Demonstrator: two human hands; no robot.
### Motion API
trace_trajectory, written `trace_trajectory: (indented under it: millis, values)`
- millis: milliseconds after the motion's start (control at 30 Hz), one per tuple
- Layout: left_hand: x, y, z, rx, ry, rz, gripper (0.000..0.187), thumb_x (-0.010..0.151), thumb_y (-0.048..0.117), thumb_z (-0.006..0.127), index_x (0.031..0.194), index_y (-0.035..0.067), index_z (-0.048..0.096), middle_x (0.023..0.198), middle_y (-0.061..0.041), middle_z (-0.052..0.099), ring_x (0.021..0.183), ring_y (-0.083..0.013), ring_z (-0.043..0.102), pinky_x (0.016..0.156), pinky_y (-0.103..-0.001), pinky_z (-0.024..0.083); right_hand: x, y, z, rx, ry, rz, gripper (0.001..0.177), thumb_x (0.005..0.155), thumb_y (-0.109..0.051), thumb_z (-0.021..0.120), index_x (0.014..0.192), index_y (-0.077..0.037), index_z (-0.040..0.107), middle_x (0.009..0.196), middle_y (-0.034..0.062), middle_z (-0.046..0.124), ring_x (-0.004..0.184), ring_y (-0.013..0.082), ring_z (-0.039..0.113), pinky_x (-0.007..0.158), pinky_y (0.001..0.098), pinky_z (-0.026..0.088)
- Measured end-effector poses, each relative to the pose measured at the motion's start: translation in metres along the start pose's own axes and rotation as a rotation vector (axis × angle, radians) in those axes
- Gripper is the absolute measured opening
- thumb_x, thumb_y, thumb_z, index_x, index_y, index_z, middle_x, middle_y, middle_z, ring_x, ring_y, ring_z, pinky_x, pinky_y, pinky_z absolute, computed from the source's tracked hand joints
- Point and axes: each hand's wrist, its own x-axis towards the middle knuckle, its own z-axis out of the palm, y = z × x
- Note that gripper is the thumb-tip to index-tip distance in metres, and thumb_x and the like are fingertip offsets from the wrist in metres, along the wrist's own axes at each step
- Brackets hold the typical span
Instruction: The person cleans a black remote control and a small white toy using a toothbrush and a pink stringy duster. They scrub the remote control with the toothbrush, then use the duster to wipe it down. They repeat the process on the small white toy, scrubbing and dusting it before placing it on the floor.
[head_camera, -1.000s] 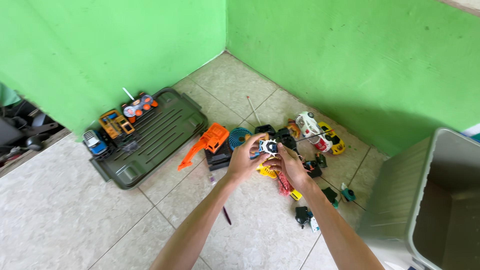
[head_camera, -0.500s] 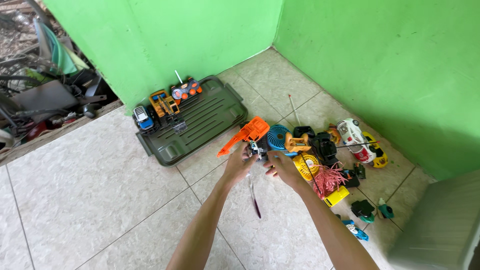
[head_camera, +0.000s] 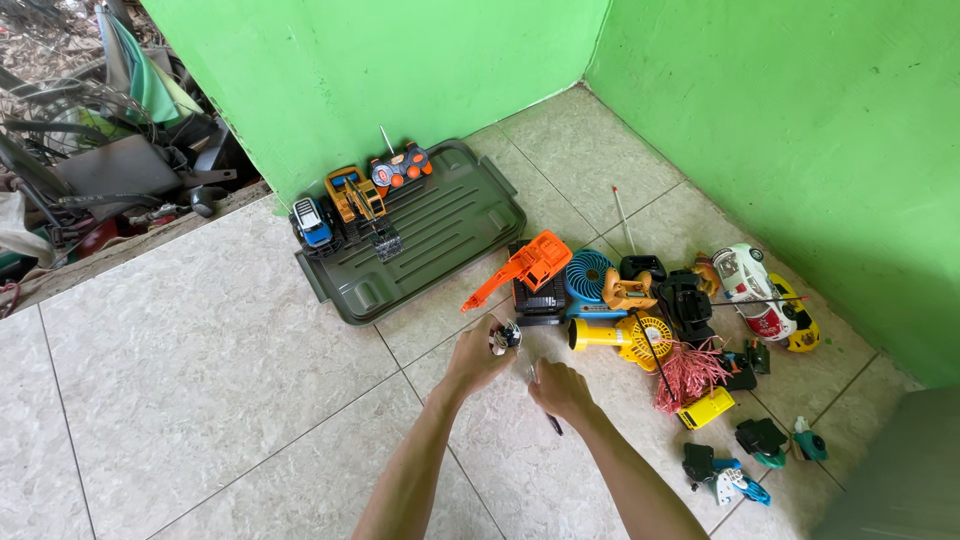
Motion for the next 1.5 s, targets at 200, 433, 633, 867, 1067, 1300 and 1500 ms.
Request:
trace_trajectory:
  millis: [200, 433, 633, 867, 1067, 1300, 1500]
  values:
    - [0.01, -0.007, -0.001, 0.022, -0.026, 0.126, 0.045, 0.075, 0.021, 0.077, 0.116, 0.008, 0.063, 0.105, -0.015, 0.075, 0.087, -0.0274, 0.074, 0.083, -0.041, 0.058, -0.004, -0.014, -0.064, 0.434, -0.162, 0.11, 0.027, 0.105, -0.033, 0.04, 0.117, -0.009, 0.043, 0.078, 0.0134, 0.07, 0.061, 0.0257, 0.07, 0.058, 0.0411, 0.056]
    - [-0.004, 0.03, -0.025, -0.007, -0.055, 0.169, 0.039, 0.074, 0.019, 0.078, 0.11, 0.008, 0.065, 0.099, -0.012, 0.078, 0.084, -0.0248, 0.075, 0.08, -0.041, 0.06, -0.026, -0.041, -0.164, 0.7, 0.219, 0.039, 0.042, 0.098, -0.045, 0.064, 0.11, -0.005, 0.056, 0.071, 0.0011, 0.05, 0.06, 0.0111, 0.045, 0.053, 0.0316, 0.038]
    - [-0.014, 0.063, -0.03, -0.243, -0.05, 0.321, 0.039, 0.081, 0.016, 0.079, 0.113, 0.005, 0.058, 0.103, -0.011, 0.073, 0.092, -0.0208, 0.074, 0.078, -0.035, 0.066, -0.04, -0.073, -0.215, 0.96, 0.019, 0.122, 0.047, 0.091, -0.047, 0.069, 0.117, -0.008, 0.06, 0.073, -0.0013, 0.05, 0.061, 0.0086, 0.044, 0.052, 0.0262, 0.038]
    - [-0.022, 0.089, -0.041, -0.15, -0.066, 0.442, 0.034, 0.084, 0.015, 0.079, 0.109, 0.004, 0.058, 0.101, -0.012, 0.073, 0.089, -0.0221, 0.075, 0.08, -0.037, 0.065, -0.047, -0.071, -0.223, 0.96, -0.001, 0.046, 0.039, 0.091, -0.04, 0.07, 0.111, -0.007, 0.062, 0.08, -0.0043, 0.057, 0.063, 0.0055, 0.046, 0.053, 0.0239, 0.04]
    - [-0.017, 0.081, -0.039, -0.243, -0.117, 0.396, 0.035, 0.088, 0.013, 0.077, 0.114, 0.004, 0.056, 0.106, -0.013, 0.074, 0.096, -0.0219, 0.076, 0.091, -0.037, 0.063, -0.048, -0.053, -0.213, 1.062, 0.076, 0.077, 0.036, 0.101, -0.037, 0.062, 0.111, -0.003, 0.062, 0.072, 0.0009, 0.051, 0.058, 0.0069, 0.044, 0.051, 0.0252, 0.034]
    - [-0.006, 0.08, -0.034, -0.58, -0.205, 0.303, 0.039, 0.094, 0.006, 0.068, 0.128, 0.003, 0.05, 0.13, -0.01, 0.066, 0.117, -0.0226, 0.068, 0.103, -0.041, 0.057, -0.058, -0.042, -0.21, 1.315, 0.081, 0.174, 0.029, 0.101, -0.027, 0.061, 0.112, 0.0, 0.06, 0.081, 0.0029, 0.065, 0.058, 0.0058, 0.045, 0.051, 0.0241, 0.037]
    - [0.004, 0.067, -0.022, -0.661, -0.149, 0.334, 0.041, 0.099, 0.005, 0.062, 0.137, 0.005, 0.049, 0.124, -0.012, 0.064, 0.12, -0.021, 0.064, 0.114, -0.039, 0.052, -0.057, -0.042, -0.209, 0.963, 0.262, 0.223, 0.031, 0.111, -0.028, 0.053, 0.11, -0.001, 0.066, 0.079, 0.0065, 0.065, 0.063, 0.0095, 0.048, 0.057, 0.0253, 0.041]
